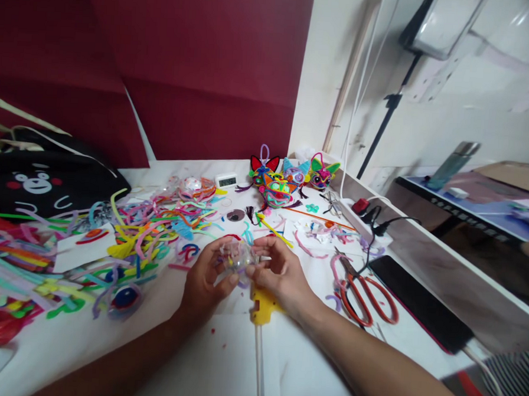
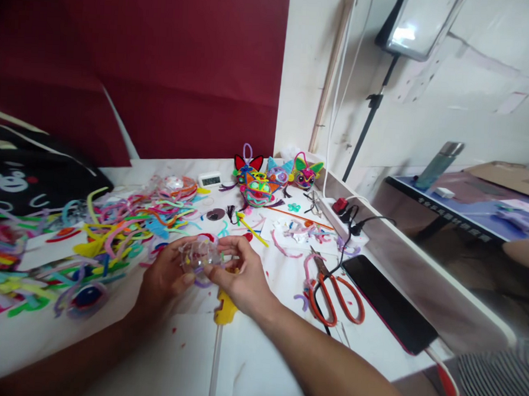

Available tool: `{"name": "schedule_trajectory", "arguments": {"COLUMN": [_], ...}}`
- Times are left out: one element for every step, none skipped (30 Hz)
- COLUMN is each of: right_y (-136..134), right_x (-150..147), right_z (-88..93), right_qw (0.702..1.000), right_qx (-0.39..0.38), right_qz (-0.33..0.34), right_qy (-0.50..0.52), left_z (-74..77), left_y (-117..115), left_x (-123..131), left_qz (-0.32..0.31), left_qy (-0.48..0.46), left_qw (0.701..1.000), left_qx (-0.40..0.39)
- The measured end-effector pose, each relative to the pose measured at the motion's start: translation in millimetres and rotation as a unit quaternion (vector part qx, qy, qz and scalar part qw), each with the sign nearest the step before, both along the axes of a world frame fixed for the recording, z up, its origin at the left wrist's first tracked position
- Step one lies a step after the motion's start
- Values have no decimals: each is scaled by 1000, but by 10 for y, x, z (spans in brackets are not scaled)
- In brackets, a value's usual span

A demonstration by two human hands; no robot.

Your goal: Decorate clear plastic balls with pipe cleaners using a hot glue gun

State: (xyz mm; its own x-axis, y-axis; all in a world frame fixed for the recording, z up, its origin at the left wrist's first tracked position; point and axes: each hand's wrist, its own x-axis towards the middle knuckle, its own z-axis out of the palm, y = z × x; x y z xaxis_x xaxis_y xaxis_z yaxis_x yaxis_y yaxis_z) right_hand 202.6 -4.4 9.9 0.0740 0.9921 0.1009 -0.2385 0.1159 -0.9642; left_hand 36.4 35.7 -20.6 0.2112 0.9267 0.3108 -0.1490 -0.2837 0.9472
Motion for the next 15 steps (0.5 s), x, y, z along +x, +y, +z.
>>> {"name": "schedule_trajectory", "arguments": {"right_y": [0,0,1,2,4,6,8,9,10,11,11,11,12,13,14], "right_x": [-1,-2,-3,-4,-5,-7,-8,-9,-11,-12,-13,-13,-14,-14,-13], "right_z": [-1,-2,-4,-7,-9,-11,-12,-13,-14,-14,-14,-15,-17,-18,-20], "right_qw": [1000,1000,1000,1000,1000,1000,1000,1000,1000,1000,1000,1000,1000,1000,1000], "right_qx": [-2,-3,-3,-3,-2,0,0,0,-1,-2,-3,-2,0,1,2], "right_qz": [2,3,2,1,0,-2,-3,-4,-5,-5,-5,-4,-4,-4,-4], "right_qy": [0,0,-2,-3,-4,-4,-3,-2,-1,1,3,4,6,8,10], "left_z": [-4,-8,-9,-8,-6,-3,-2,-2,-4,-10,-17,-25,-34,-41,-47], "left_y": [2,4,5,6,6,6,5,5,5,6,7,9,10,12,14], "left_x": [-2,-3,-3,-3,-3,-3,-2,-3,-3,-4,-6,-7,-8,-9,-9], "left_qz": [1,3,5,5,6,6,7,6,4,2,1,0,0,0,0], "left_qy": [1,1,2,3,2,1,-2,-5,-7,-9,-9,-9,-9,-9,-10], "left_qw": [1000,1000,1000,1000,1000,1000,1000,1000,1000,1000,1000,1000,1000,1000,1000], "left_qx": [2,2,-1,-5,-9,-12,-14,-14,-12,-10,-6,-3,0,2,3]}}
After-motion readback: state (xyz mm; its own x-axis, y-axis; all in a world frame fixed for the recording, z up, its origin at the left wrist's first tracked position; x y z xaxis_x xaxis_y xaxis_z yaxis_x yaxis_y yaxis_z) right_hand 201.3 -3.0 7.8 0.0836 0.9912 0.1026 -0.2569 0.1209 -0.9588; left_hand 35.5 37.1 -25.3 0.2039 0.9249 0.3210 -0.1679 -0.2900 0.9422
